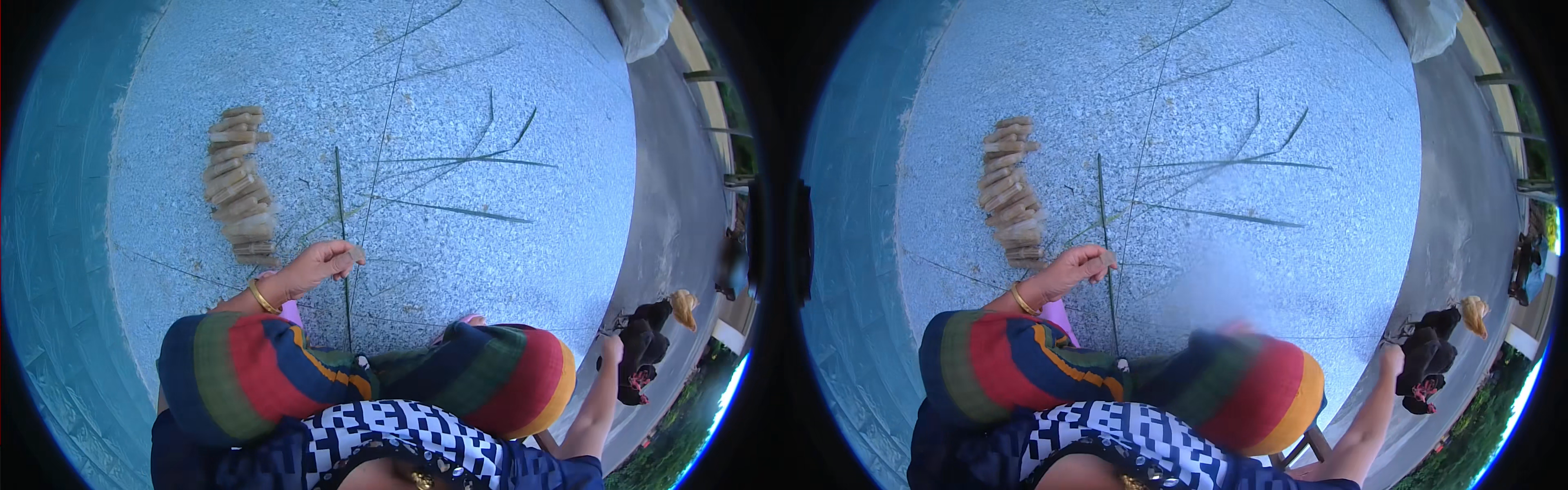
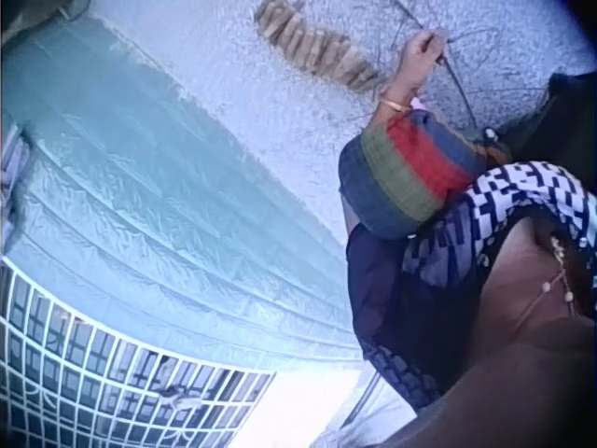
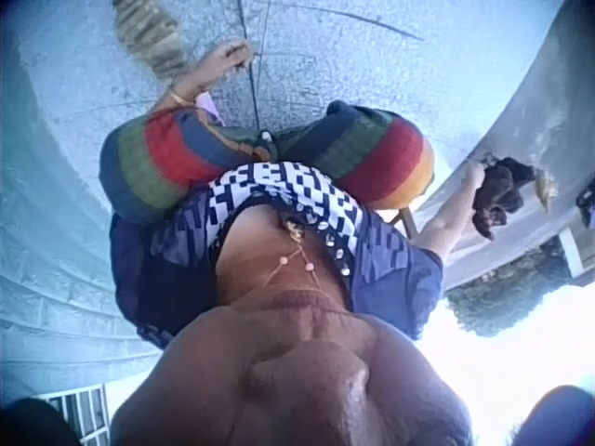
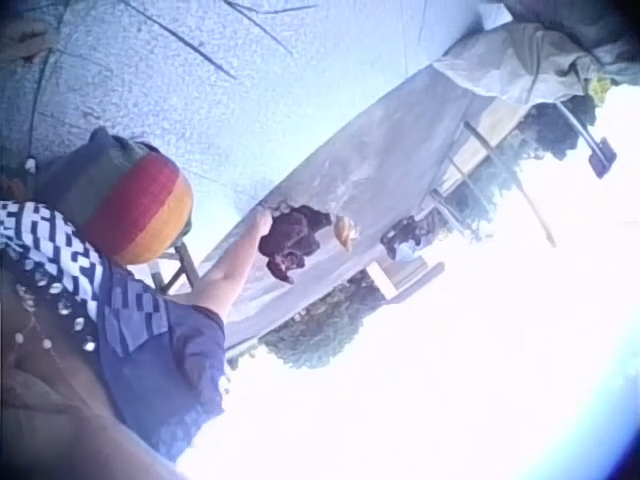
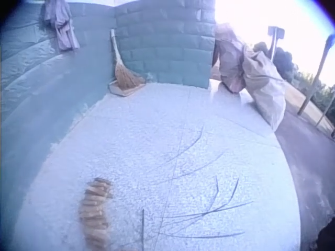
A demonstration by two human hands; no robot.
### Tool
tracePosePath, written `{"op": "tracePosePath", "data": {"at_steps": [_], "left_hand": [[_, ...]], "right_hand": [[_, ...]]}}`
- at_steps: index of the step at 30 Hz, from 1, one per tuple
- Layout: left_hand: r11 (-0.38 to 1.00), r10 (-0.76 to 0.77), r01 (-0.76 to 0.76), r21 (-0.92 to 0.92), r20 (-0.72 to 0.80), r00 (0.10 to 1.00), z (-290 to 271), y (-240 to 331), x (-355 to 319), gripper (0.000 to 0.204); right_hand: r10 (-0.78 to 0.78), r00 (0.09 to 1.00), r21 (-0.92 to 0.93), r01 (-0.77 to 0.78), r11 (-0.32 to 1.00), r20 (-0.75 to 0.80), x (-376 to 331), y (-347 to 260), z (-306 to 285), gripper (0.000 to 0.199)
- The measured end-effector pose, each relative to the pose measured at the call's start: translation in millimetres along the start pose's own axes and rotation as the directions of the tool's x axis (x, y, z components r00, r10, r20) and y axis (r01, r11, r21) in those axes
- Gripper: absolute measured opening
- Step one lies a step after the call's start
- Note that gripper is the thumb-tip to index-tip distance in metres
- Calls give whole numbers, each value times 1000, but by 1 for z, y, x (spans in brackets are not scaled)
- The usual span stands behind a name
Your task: The recorder is sitting on the floor and assembling small cylindrical bamboo or husk sections onto thin sticks.
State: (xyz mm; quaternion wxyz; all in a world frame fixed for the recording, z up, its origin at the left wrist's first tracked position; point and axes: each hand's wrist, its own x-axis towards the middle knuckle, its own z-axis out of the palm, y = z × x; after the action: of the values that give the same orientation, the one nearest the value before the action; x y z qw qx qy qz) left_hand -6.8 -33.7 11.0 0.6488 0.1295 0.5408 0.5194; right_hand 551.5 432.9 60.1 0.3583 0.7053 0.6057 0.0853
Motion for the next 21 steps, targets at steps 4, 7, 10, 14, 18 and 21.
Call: {"op": "tracePosePath", "data": {"at_steps": [4, 7, 10, 14, 18, 21], "left_hand": [[999, 36, -37, 11, 57, 998, -4, -12, 9, 30], [994, 98, -99, 47, 15, 995, -1, -3, 7, 34], [981, 182, -180, 76, -23, 983, 4, 6, 8, 35], [935, 270, -259, 241, -13, 963, 7, 14, 8, 34], [855, 372, -314, 412, -69, 925, 13, 21, 0, 31], [797, 476, -381, 469, -100, 874, 14, 18, -3, 29]], "right_hand": [[-575, 750, 408, 661, 630, -329, -56, -159, -7, 29], [-851, 484, 854, 513, 87, -203, -160, -282, -73, 23], [-975, 36, 946, 253, -202, -218, -244, -339, -112, 25], [-958, -167, 898, 342, -276, -231, -307, -356, -140, 22], [-939, -274, 792, 515, -327, -209, -330, -363, -143, 20], [-932, -308, 671, 652, -352, -190, -340, -361, -149, 19]]}}
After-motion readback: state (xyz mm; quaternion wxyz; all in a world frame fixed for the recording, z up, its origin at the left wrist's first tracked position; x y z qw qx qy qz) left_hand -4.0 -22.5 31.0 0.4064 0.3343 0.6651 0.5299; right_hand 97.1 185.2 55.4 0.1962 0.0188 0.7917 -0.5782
